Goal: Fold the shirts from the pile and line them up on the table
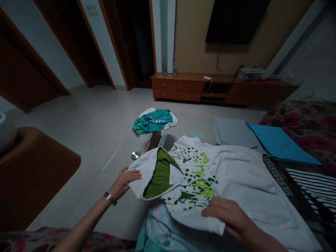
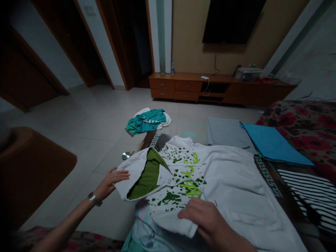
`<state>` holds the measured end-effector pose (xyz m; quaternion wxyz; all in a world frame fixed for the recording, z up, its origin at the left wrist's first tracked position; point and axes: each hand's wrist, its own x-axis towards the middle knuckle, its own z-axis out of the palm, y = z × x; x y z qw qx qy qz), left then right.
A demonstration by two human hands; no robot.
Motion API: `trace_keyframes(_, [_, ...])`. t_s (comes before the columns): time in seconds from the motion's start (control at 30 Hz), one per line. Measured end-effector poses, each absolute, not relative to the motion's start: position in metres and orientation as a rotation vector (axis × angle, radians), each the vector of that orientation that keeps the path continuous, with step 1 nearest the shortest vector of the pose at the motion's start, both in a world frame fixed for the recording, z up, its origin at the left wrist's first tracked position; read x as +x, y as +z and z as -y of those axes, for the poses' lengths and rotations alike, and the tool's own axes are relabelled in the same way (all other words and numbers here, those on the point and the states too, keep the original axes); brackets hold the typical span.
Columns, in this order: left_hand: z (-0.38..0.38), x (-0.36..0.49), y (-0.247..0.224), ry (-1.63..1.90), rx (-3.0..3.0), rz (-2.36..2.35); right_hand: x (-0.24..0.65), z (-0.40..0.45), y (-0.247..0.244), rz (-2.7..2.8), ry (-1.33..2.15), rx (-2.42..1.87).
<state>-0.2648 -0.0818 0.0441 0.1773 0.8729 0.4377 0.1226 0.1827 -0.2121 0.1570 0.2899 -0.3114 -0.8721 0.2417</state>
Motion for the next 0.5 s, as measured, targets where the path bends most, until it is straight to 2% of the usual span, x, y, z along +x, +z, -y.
trace_keyframes(0.17, [0.043, -0.259, 0.094, 0.311, 1.999, -1.283, 0.205, 0.131, 0.213, 2.327, 0.991, -0.918])
trace_keyframes(0.27, [0.015, -0.252, 0.113, 0.301, 1.766, -1.309, 0.214, 0.069, 0.226, 2.291, 1.167, -1.060])
trace_keyframes(0.37, [-0.016, -0.247, 0.120, 0.297, 1.635, -1.315, 0.224, 0.002, 0.218, 2.112, 1.421, -1.197])
trace_keyframes(0.5, [-0.053, -0.241, 0.114, 0.277, 1.564, -1.375, 0.231, -0.086, 0.183, 1.846, 1.713, -1.223])
